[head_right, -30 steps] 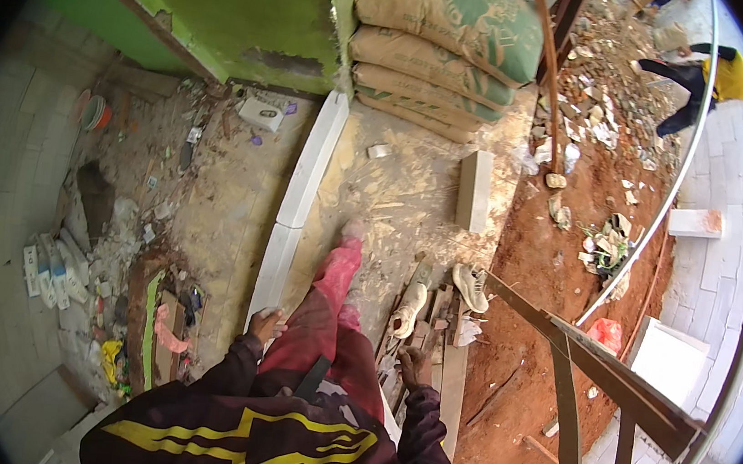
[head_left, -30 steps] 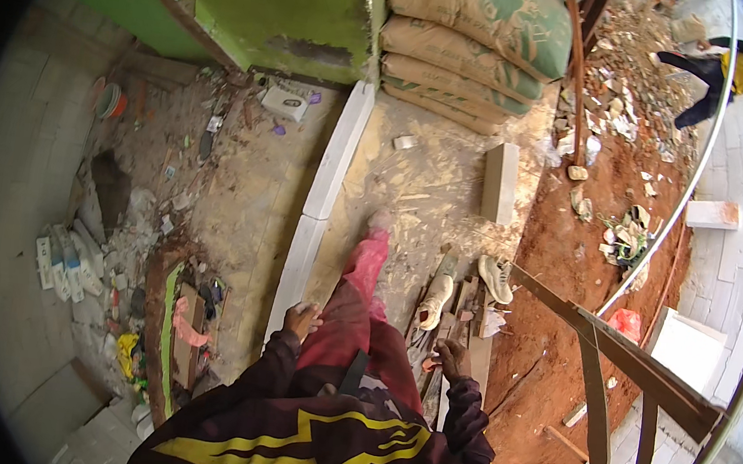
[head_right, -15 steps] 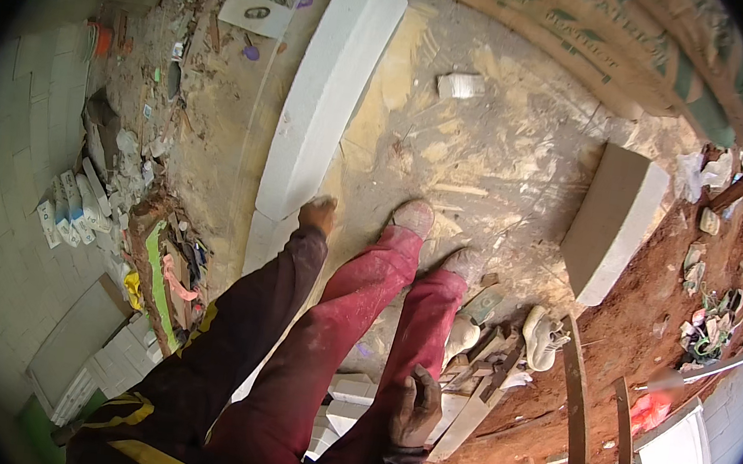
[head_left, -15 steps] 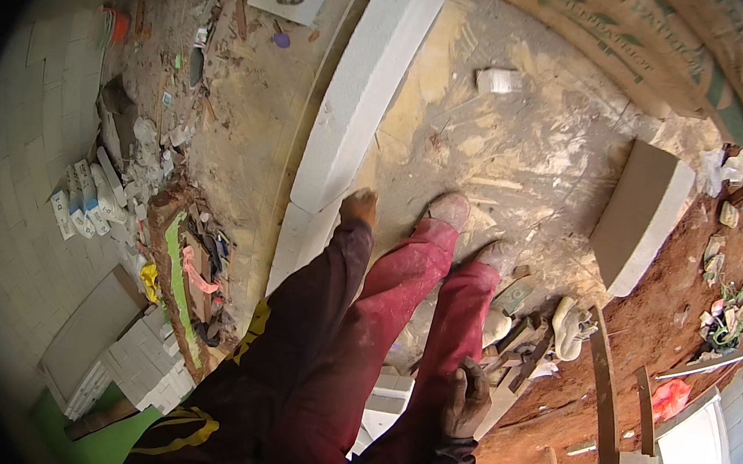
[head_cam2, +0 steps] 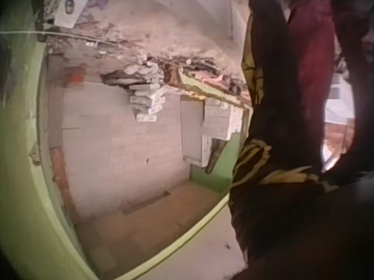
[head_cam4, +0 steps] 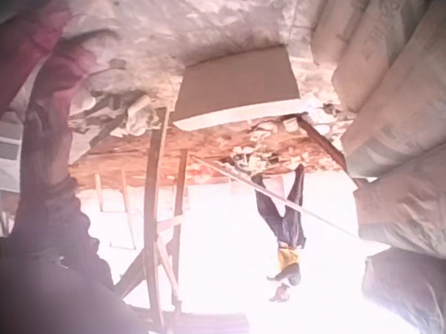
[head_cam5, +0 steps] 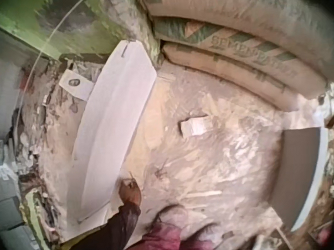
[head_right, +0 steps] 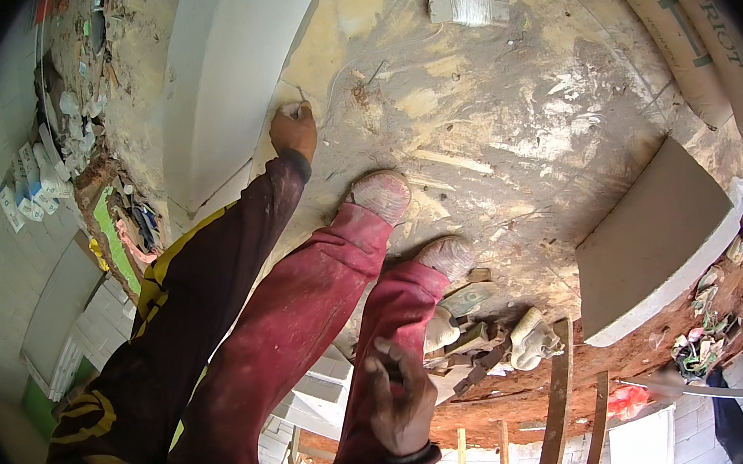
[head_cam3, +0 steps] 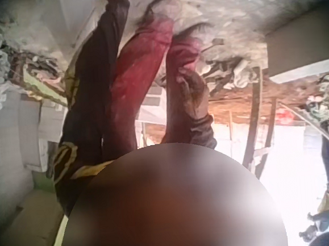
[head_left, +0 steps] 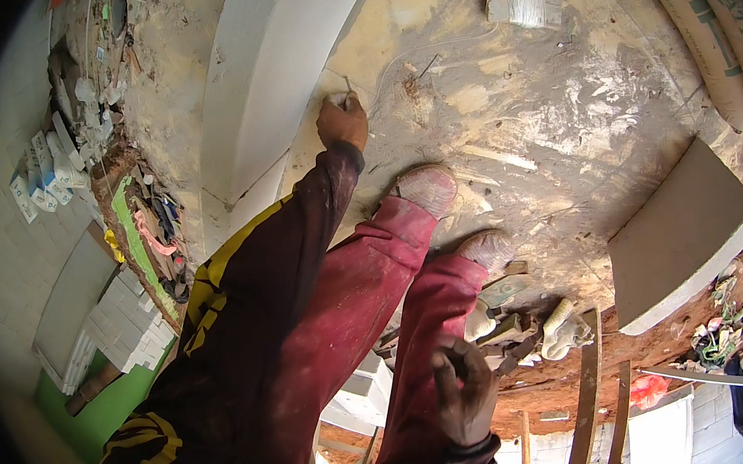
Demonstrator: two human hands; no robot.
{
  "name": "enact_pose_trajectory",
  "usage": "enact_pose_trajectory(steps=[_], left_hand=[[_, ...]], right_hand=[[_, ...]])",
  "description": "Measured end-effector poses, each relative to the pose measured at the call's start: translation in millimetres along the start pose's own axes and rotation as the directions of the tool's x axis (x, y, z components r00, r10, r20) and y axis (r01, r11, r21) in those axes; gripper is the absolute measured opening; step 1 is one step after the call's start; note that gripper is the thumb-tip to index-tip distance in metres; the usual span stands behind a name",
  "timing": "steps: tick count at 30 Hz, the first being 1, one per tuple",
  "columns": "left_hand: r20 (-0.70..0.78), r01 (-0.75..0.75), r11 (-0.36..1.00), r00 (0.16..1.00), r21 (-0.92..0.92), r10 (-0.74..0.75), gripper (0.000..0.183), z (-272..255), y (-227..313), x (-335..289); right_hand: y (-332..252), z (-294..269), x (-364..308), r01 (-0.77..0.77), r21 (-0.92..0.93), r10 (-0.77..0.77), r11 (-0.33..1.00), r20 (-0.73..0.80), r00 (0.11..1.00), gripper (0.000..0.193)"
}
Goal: The person installs white rectangular tiles onto a curved wall section. They apply cement with a trowel, position tiles, tap them with a hammer, and use a string line to check alignment.
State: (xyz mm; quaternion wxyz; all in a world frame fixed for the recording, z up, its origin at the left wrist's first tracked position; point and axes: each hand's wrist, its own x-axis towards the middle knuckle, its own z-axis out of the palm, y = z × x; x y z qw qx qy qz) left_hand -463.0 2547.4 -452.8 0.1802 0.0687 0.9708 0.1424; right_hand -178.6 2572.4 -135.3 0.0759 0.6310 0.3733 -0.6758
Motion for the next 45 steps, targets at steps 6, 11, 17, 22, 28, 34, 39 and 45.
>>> enact_pose_trajectory(steps=[6, 11, 17, 22, 28, 34, 39, 45], left_hand=[[0.190, -0.498, 0.798, 0.795, -0.341, 0.577, 0.015, -70.3, 20.8, -77.6], [0.354, -0.528, 0.746, 0.662, -0.406, 0.661, 0.016, -136.6, 50.6, -123.3], [0.340, -0.588, 0.671, 0.582, -0.450, 0.738, 0.017, -164.7, 68.5, -139.2], [0.332, -0.599, 0.677, 0.592, -0.427, 0.734, 0.017, -166.8, 70.8, -141.5], [0.354, -0.681, 0.624, 0.515, -0.384, 0.780, 0.015, -160.8, 73.5, -129.3], [0.411, -0.674, 0.610, 0.460, -0.415, 0.787, 0.024, -156.4, 92.7, -117.9], [0.428, -0.650, 0.603, 0.432, -0.463, 0.794, 0.028, -160.8, 110.1, -108.5], [0.441, -0.740, 0.519, 0.330, -0.428, 0.835, 0.019, -160.8, 113.2, -102.8]], right_hand=[[-18.3, 26.2, 135.4, 0.308, -0.050, -0.311, 0.950, -0.113, 0.944, 0.029], [-62.9, 54.0, 146.3, 0.417, -0.038, -0.418, 0.908, -0.145, 0.897, 0.020], [-74.7, 34.9, 125.4, 0.294, 0.103, -0.291, 0.950, -0.042, 0.956, 0.014], [-68.1, 26.5, 128.1, 0.191, 0.320, -0.211, 0.928, 0.027, 0.977, 0.023], [-67.3, 20.1, 140.9, 0.186, 0.238, -0.201, 0.953, 0.040, 0.979, 0.021], [-66.3, 9.6, 153.9, 0.141, 0.456, -0.196, 0.879, 0.074, 0.978, 0.016], [-61.4, 8.5, 151.7, 0.133, 0.536, -0.218, 0.834, 0.099, 0.971, 0.013], [-61.8, 0.4, 151.9, 0.079, 0.536, -0.195, 0.841, 0.163, 0.967, 0.015]])
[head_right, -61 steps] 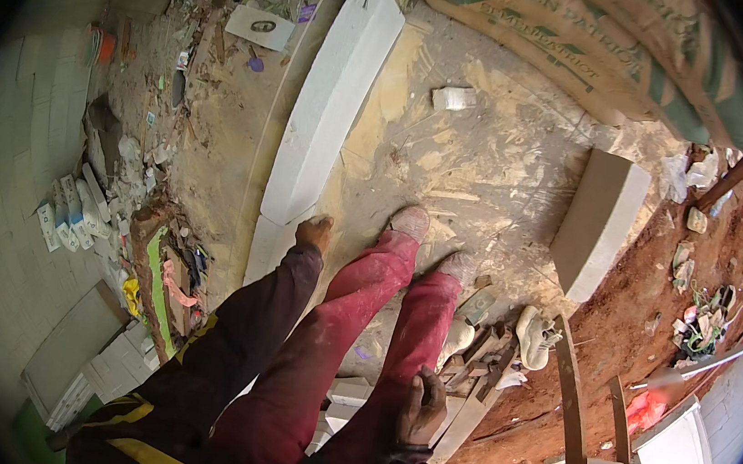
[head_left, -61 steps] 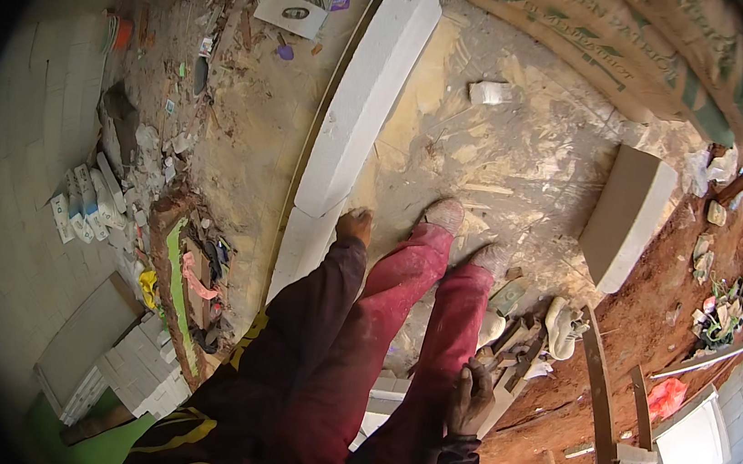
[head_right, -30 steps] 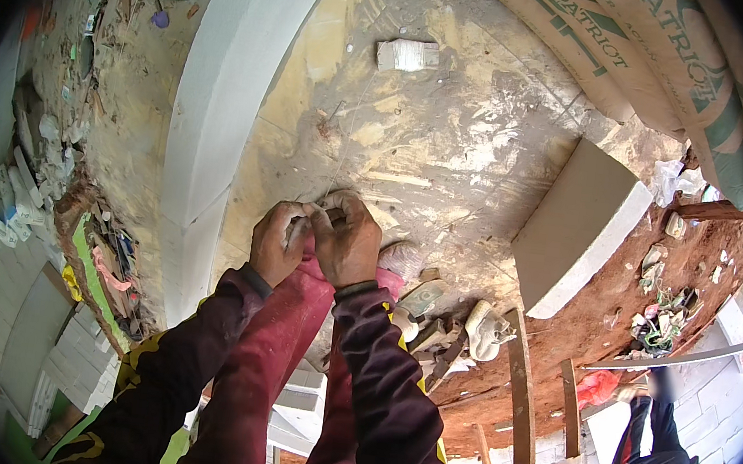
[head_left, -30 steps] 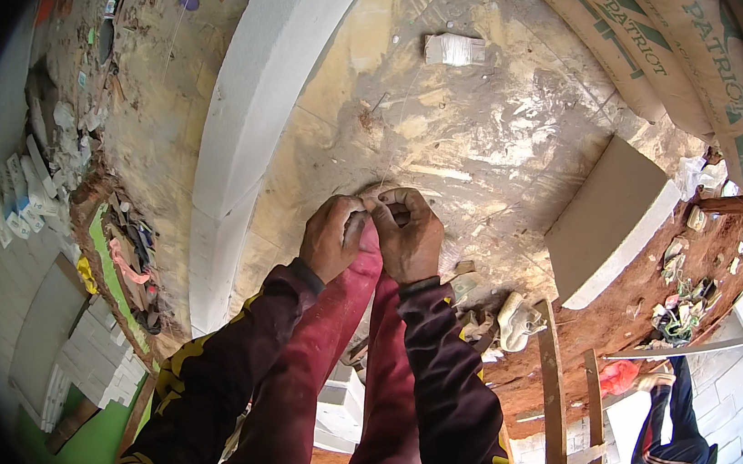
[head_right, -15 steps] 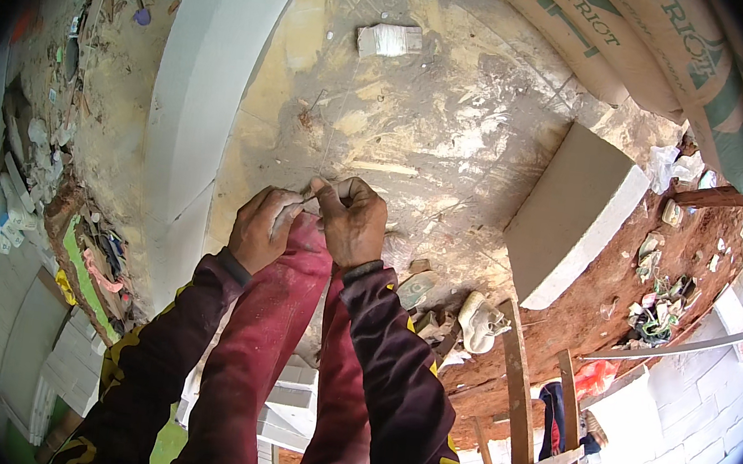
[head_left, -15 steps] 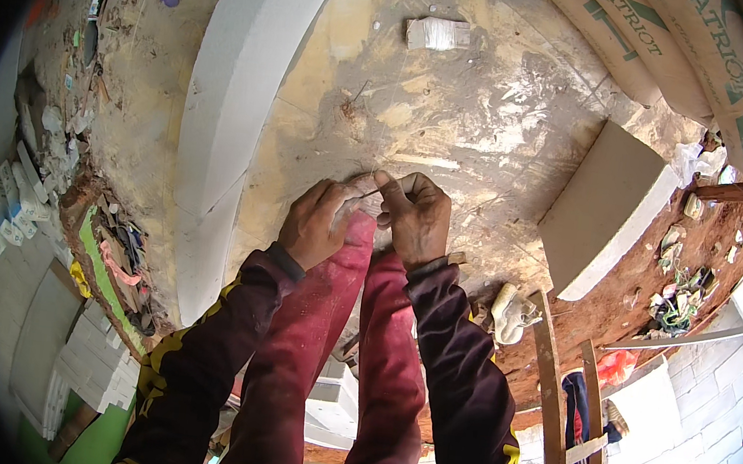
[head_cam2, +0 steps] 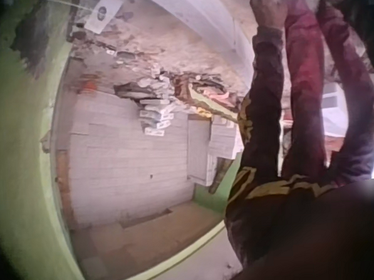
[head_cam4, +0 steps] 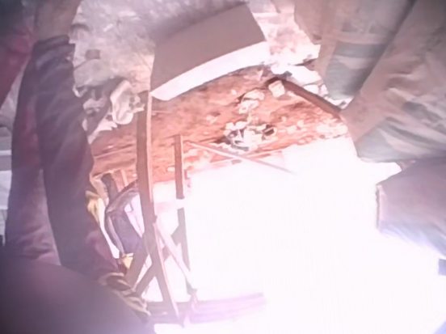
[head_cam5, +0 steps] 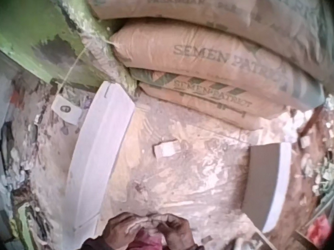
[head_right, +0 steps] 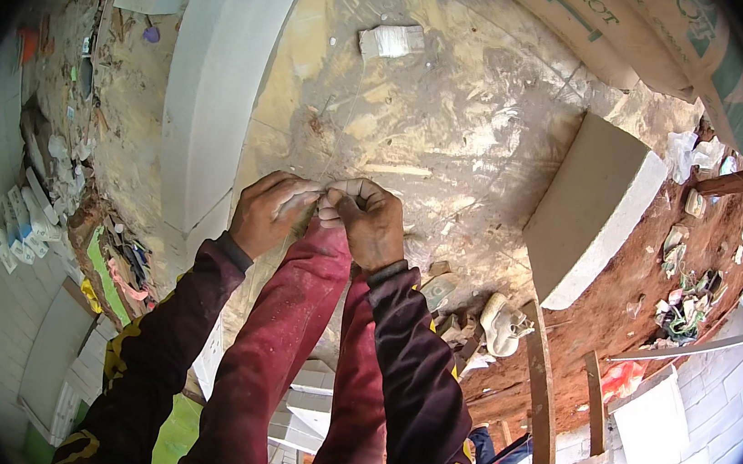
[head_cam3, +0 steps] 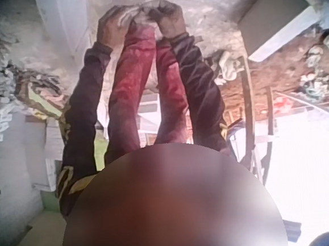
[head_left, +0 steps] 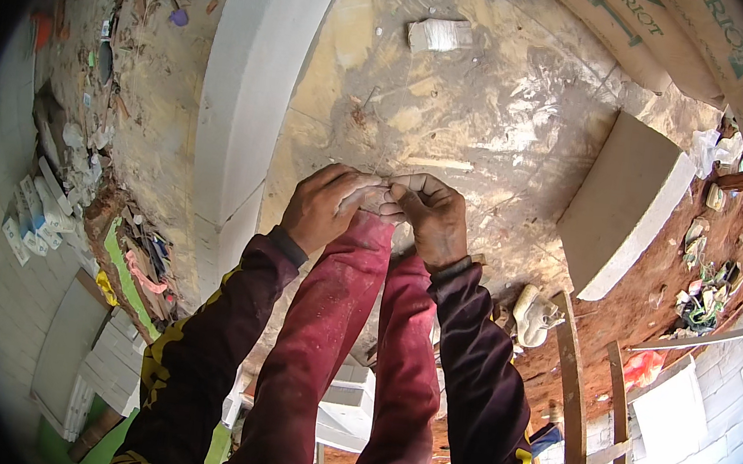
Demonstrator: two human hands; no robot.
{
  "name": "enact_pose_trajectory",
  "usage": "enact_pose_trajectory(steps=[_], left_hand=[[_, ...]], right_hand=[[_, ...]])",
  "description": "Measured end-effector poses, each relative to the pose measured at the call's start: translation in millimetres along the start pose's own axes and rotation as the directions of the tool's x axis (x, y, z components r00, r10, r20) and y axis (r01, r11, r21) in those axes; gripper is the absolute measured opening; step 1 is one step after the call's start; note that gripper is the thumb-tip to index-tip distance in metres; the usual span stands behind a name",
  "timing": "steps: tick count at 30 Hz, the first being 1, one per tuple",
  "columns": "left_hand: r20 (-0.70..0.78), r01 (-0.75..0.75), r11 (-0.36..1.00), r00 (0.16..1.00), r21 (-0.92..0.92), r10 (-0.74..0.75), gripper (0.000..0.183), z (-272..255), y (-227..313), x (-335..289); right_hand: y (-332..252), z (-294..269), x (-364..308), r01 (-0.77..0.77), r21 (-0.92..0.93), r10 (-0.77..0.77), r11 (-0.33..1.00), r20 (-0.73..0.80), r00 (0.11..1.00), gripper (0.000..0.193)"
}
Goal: The person installs white rectangular tiles onto a curved wall section. They apply cement with a trowel, position tiles, tap them with a hammer, and use a string line to check alignment.
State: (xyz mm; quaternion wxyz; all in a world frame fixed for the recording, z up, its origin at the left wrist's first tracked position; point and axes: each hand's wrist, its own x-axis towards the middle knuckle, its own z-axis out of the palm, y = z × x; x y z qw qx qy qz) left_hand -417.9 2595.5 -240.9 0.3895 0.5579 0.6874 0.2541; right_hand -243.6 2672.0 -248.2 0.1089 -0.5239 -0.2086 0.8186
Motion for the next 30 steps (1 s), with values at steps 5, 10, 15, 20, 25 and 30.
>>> enact_pose_trajectory(steps=[5, 10, 15, 20, 25, 30], left_hand=[[0.033, 0.021, 1.000, 0.999, 0.013, -0.022, 0.019, -4.2, -14.4, -11.8], [0.001, 0.251, 0.960, 0.968, 0.123, -0.253, 0.025, -6.2, -57.7, -8.4], [-0.069, 0.255, 0.847, 0.965, 0.466, -0.253, 0.053, -1.5, -104.6, 44.7], [-0.112, 0.123, 0.884, 0.990, 0.451, -0.080, 0.071, 51.8, -108.1, 166.5], [-0.037, 0.243, 0.797, 0.963, 0.554, -0.268, 0.081, 78.0, -93.6, 250.7], [0.038, 0.243, 0.836, 0.953, 0.493, -0.300, 0.064, 65.1, -78.1, 254.6]], right_hand=[[3.0, -10.3, 1.7, 0.014, -0.176, -0.027, 0.984, -0.071, 0.997, 0.020], [-1.8, -82.7, -39.4, 0.234, -0.120, -0.262, 0.965, -0.356, 0.897, 0.015], [-45.8, -243.6, -104.4, 0.352, -0.294, -0.447, 0.889, -0.726, 0.523, 0.009], [-50.6, -328.3, -108.9, 0.440, -0.167, -0.393, 0.882, -0.775, 0.494, 0.013], [-38.6, -338.5, -97.8, 0.044, -0.586, -0.545, 0.809, -0.719, 0.431, 0.031], [-45.8, -319.1, -111.3, -0.362, -0.759, -0.679, 0.541, -0.648, 0.345, 0.043]])
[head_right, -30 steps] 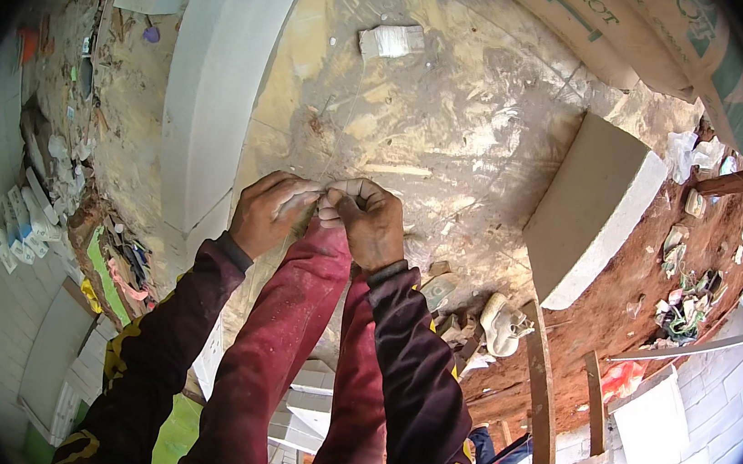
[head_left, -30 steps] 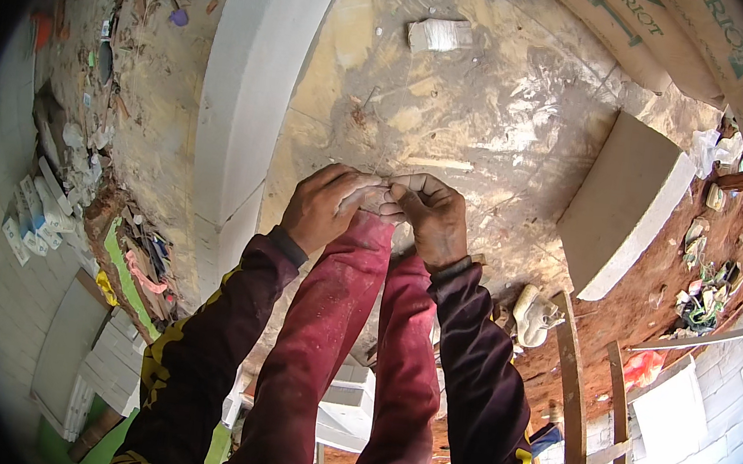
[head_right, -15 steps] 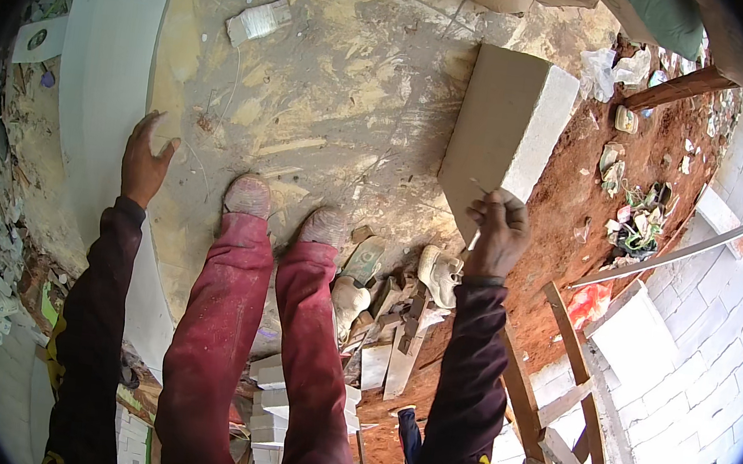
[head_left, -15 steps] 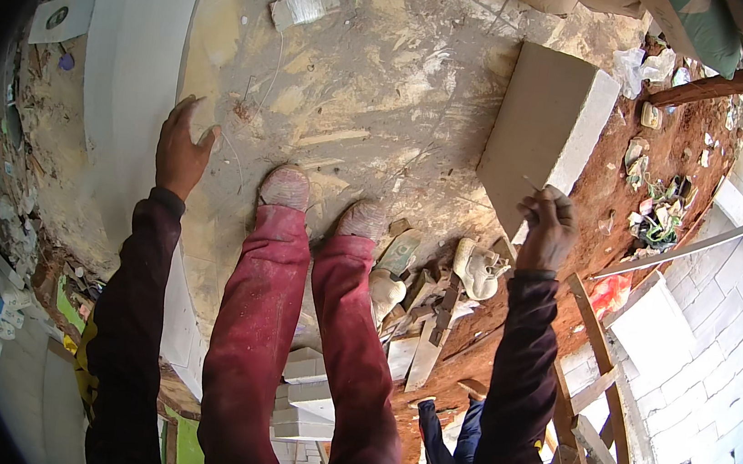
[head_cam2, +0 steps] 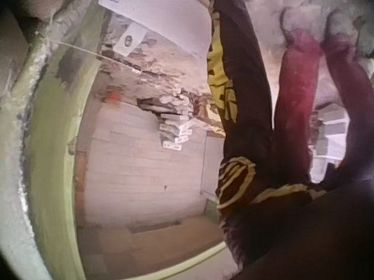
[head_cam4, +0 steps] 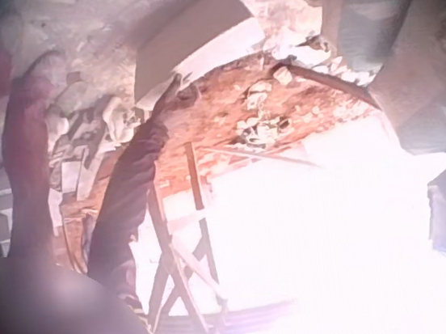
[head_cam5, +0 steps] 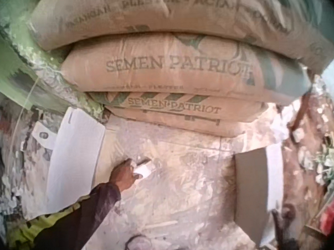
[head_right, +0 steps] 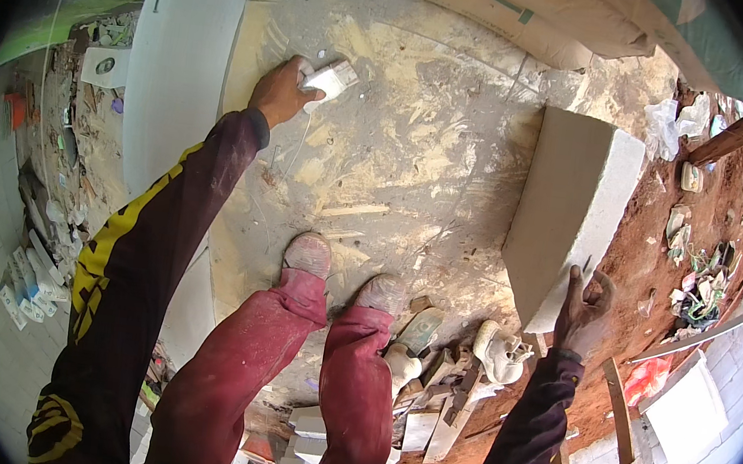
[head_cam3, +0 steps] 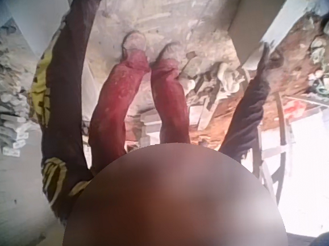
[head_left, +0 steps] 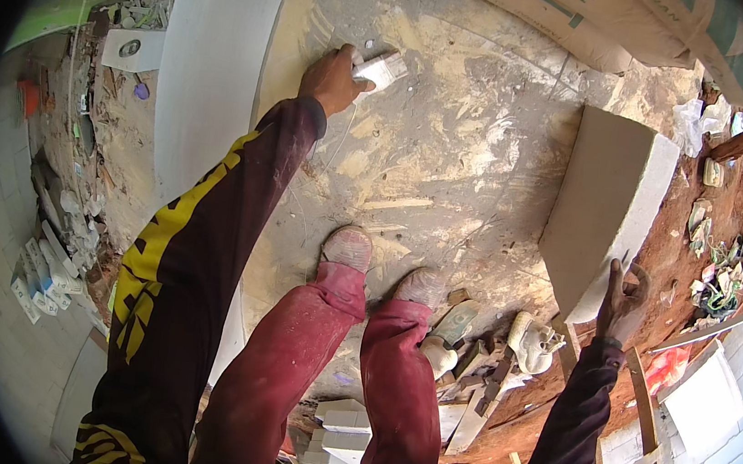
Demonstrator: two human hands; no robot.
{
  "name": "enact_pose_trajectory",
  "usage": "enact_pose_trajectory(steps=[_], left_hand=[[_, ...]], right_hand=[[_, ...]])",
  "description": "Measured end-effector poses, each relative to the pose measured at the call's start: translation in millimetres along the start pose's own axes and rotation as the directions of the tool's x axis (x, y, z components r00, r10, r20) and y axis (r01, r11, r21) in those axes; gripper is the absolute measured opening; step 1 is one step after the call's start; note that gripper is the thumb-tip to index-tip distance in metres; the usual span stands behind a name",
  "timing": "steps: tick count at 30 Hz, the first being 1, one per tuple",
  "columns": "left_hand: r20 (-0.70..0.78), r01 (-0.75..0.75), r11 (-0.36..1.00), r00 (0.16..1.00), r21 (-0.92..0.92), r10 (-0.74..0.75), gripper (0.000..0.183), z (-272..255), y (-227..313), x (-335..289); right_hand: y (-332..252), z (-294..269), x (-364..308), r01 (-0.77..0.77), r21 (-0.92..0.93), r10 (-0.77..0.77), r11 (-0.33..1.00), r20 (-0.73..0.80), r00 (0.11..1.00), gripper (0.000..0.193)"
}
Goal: The person installs white rectangular tiles onto a curved wall section. They apply cement with a trowel, position tiles, tap them with a hammer, and use a string line to check alignment.
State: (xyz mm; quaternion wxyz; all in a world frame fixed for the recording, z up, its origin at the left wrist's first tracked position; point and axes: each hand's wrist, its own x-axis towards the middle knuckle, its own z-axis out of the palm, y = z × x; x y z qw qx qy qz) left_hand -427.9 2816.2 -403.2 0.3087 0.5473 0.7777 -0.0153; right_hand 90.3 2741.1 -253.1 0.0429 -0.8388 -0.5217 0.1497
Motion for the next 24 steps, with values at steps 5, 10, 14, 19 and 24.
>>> enact_pose_trajectory(steps=[5, 10, 14, 19, 24], left_hand=[[0.157, 0.177, 0.767, 0.983, -0.617, -0.100, 0.059, -68.0, 23.7, -106.9], [0.473, 0.449, 0.171, 0.868, -0.877, 0.153, 0.043, -242.4, 71.8, -300.1], [0.294, 0.326, -0.184, 0.939, -0.927, 0.180, 0.054, -365.6, 81.8, -419.8], [0.091, 0.093, -0.225, 0.996, -0.970, 0.017, 0.033, -419.8, 47.4, -499.6], [-0.282, -0.092, 0.670, 0.942, -0.737, -0.181, 0.036, -398.0, 25.0, -551.0]], right_hand=[[-89.0, -46.4, -92.7, 0.104, 0.467, -0.229, 0.878, 0.219, 0.948, 0.053], [-250.5, -154.7, -207.9, -0.051, 0.784, -0.618, 0.619, 0.526, 0.585, 0.106], [-350.1, -246.4, -293.3, -0.393, 0.853, -0.754, 0.344, 0.500, 0.425, 0.068], [-397.4, -288.7, -337.0, -0.305, 0.872, -0.801, 0.382, 0.477, 0.362, 0.049], [-402.8, -312.5, -353.1, -0.125, 0.898, -0.854, 0.423, 0.441, 0.276, 0.034]])
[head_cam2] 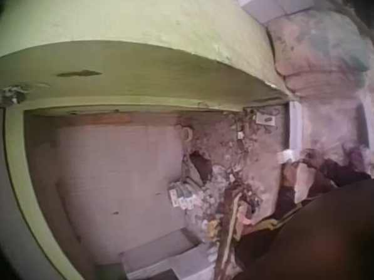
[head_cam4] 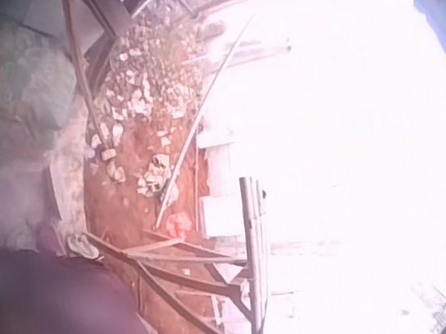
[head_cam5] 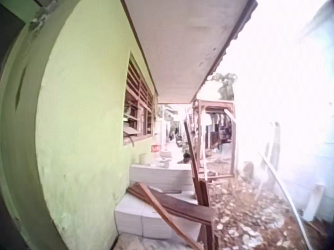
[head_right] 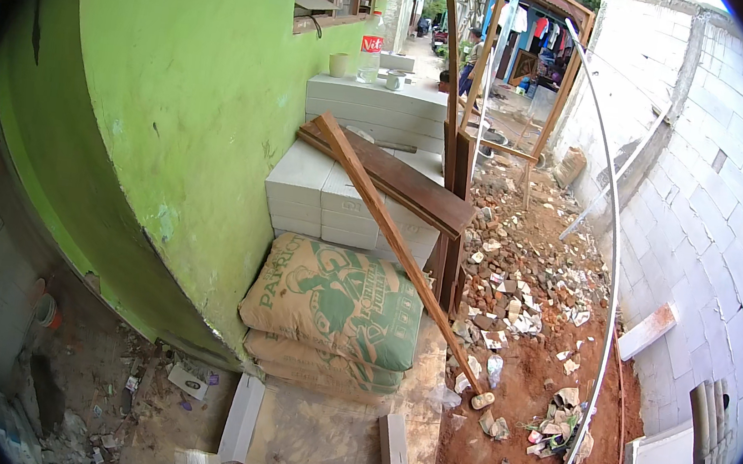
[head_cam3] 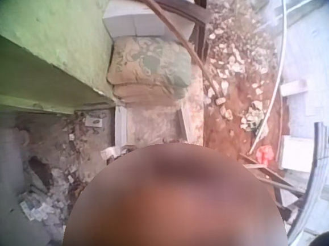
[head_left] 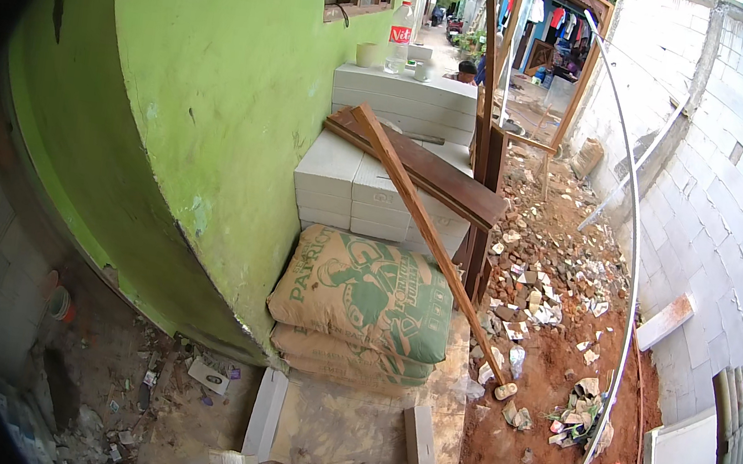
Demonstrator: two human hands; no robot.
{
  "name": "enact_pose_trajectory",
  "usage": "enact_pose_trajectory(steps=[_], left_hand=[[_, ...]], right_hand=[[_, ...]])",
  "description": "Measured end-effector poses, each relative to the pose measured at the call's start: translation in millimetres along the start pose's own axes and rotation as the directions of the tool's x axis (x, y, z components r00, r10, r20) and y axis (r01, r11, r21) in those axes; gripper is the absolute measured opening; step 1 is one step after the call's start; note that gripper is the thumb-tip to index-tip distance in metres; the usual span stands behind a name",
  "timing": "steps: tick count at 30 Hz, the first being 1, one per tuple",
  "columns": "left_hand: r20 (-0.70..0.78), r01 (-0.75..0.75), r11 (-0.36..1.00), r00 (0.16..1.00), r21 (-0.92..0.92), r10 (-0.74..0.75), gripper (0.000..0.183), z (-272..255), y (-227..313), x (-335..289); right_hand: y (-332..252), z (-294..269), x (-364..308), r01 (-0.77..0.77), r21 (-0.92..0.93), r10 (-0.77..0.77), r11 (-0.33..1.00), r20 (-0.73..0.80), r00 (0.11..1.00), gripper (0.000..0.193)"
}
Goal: The person installs white rectangular tiles onto a curved wall section. They apply cement with a trowel, position tiles, tap them with a hammer, and use a string line to check alignment.
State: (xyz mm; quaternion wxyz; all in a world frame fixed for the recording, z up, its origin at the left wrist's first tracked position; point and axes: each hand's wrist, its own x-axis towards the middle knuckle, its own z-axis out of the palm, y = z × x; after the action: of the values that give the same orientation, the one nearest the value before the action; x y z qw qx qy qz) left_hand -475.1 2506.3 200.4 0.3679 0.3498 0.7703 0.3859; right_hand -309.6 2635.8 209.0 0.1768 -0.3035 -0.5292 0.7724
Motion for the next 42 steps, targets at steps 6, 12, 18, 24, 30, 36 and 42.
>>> enact_pose_trajectory(steps=[6, 12, 18, 24, 30, 36, 42], left_hand=[[-0.420, -0.075, 0.895, 0.898, -0.439, -0.131, 0.064, 47.2, 25.5, -48.3], [-0.468, -0.108, 0.623, 0.761, -0.774, -0.450, 0.047, 77.1, 158.3, -77.1], [-0.270, 0.016, 0.470, 0.802, -0.882, -0.533, 0.049, 94.2, 242.0, -67.5], [-0.420, 0.021, 0.862, 0.867, -0.506, -0.267, 0.060, 106.6, 260.1, -86.6], [0.179, 0.162, 0.552, 0.984, -0.818, -0.023, 0.038, 60.6, 204.6, -104.8], [0.078, -0.124, 0.910, 0.992, 0.395, 0.102, 0.029, 61.9, 202.9, -107.2], [0.362, 0.284, 0.674, 0.932, -0.682, -0.026, 0.051, 62.3, 215.8, -117.6]], right_hand=[[-25.4, -12.5, 1.7, 0.165, -0.170, -0.146, 0.972, 0.119, 0.982, 0.031], [-7.5, -25.9, 16.8, 0.269, -0.413, -0.223, 0.870, 0.157, 0.962, 0.031], [-87.9, -57.8, -27.4, 0.346, -0.339, -0.240, 0.875, 0.317, 0.918, 0.027], [-217.0, -122.9, -64.5, 0.470, -0.428, -0.212, 0.772, 0.524, 0.825, 0.018], [-232.6, -124.9, -56.1, 0.448, -0.162, -0.263, 0.879, 0.618, 0.741, 0.015], [-200.1, -119.2, -63.7, -0.259, 0.426, -0.027, 0.867, 0.558, 0.829, 0.005], [-185.3, -125.1, -77.1, -0.416, 0.508, -0.007, 0.755, 0.640, 0.769, 0.005]])
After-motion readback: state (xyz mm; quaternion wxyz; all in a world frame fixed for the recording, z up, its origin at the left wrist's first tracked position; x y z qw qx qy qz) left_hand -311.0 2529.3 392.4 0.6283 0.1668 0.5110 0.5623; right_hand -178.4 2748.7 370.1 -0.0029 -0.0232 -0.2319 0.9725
